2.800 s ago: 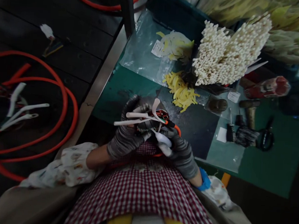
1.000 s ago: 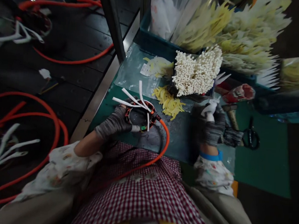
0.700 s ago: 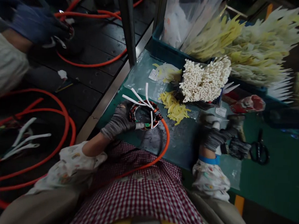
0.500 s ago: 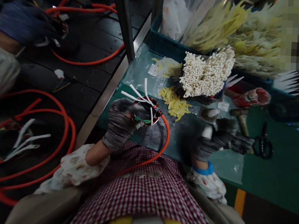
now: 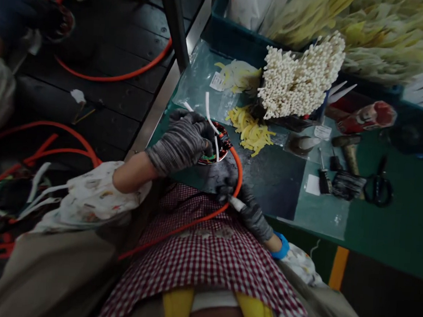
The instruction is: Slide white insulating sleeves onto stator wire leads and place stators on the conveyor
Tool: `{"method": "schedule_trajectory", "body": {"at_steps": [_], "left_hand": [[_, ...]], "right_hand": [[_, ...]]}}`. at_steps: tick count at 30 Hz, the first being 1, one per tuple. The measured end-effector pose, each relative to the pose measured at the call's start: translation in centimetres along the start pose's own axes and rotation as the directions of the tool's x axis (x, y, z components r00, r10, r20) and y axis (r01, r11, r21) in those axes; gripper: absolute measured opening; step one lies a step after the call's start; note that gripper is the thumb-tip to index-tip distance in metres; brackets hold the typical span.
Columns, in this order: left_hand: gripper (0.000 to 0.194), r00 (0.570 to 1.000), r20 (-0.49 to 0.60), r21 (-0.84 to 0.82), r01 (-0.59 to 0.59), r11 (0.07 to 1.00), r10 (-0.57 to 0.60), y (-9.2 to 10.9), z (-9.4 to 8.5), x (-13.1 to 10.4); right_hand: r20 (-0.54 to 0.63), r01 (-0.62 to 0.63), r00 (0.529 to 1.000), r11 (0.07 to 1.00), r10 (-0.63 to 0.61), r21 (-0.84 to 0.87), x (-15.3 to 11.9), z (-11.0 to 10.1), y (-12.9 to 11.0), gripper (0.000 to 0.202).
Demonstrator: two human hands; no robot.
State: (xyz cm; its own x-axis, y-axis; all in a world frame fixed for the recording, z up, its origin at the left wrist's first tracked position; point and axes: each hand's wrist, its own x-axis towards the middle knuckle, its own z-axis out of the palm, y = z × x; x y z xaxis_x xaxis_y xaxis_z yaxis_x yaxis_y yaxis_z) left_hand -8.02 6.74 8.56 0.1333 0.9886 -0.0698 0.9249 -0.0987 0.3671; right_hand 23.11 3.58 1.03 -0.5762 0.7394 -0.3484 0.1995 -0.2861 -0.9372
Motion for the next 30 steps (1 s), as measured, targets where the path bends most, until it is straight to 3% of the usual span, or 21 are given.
{"method": "schedule_trajectory", "body": {"at_steps": [2,4,6,8,11,15,19,23,27,30], "left_hand": [[0.015,0.999,0.037,0.043,-0.034,0.998,0.032,-0.2,-1.4,1.1],[0.032,0.998,0.035,0.101,-0.059,0.993,0.055,-0.5,-2.6,2.4],[0.054,0.994,0.064,0.148,-0.094,0.984,0.086,-0.7,-3.3,3.8],[0.067,0.983,0.169,0.185,-0.107,0.977,0.076,-0.4,-3.4,5.2],[0.051,0.952,0.305,0.299,-0.087,0.95,-0.009,0.6,-3.1,6.8],[0.037,0.963,0.264,0.391,-0.057,0.918,-0.052,1.1,-3.2,6.6],[0.035,0.972,0.199,0.432,0.031,0.902,-0.128,-0.9,-3.5,4.3],[0.039,0.956,0.018,0.416,0.259,0.872,-0.293,-4.2,-2.7,0.5],[0.038,0.895,-0.282,0.295,0.424,0.857,-0.346,-5.8,-1.8,-4.4],[0.039,0.831,-0.391,0.273,0.515,0.812,-0.396,-5.6,-2.5,-8.2]], "right_hand": [[0.167,0.01,0.986,1.0,-0.01,0.002,-0.9,0.0,-0.1,0.035],[0.297,0.07,0.953,0.997,-0.055,-0.041,-1.3,0.1,-0.1,0.026],[0.362,0.125,0.928,0.989,-0.089,-0.076,-1.1,0.3,-0.1,0.022],[0.411,0.151,0.905,0.986,-0.107,-0.075,-0.5,0.7,0.0,0.018],[0.526,0.174,0.842,0.983,-0.119,-0.055,0.7,1.6,0.0,0.025],[0.612,0.192,0.781,0.98,-0.122,-0.049,1.8,2.6,0.1,0.039],[0.573,0.199,0.81,0.978,-0.129,-0.062,2.1,3.3,0.8,0.038],[0.558,0.2,0.819,0.978,-0.134,-0.058,2.9,4.5,1.6,0.039],[0.615,0.216,0.777,0.975,-0.135,-0.059,4.4,6.1,1.7,0.038],[0.67,0.225,0.732,0.972,-0.125,-0.064,5.6,7.3,1.6,0.043]]}}
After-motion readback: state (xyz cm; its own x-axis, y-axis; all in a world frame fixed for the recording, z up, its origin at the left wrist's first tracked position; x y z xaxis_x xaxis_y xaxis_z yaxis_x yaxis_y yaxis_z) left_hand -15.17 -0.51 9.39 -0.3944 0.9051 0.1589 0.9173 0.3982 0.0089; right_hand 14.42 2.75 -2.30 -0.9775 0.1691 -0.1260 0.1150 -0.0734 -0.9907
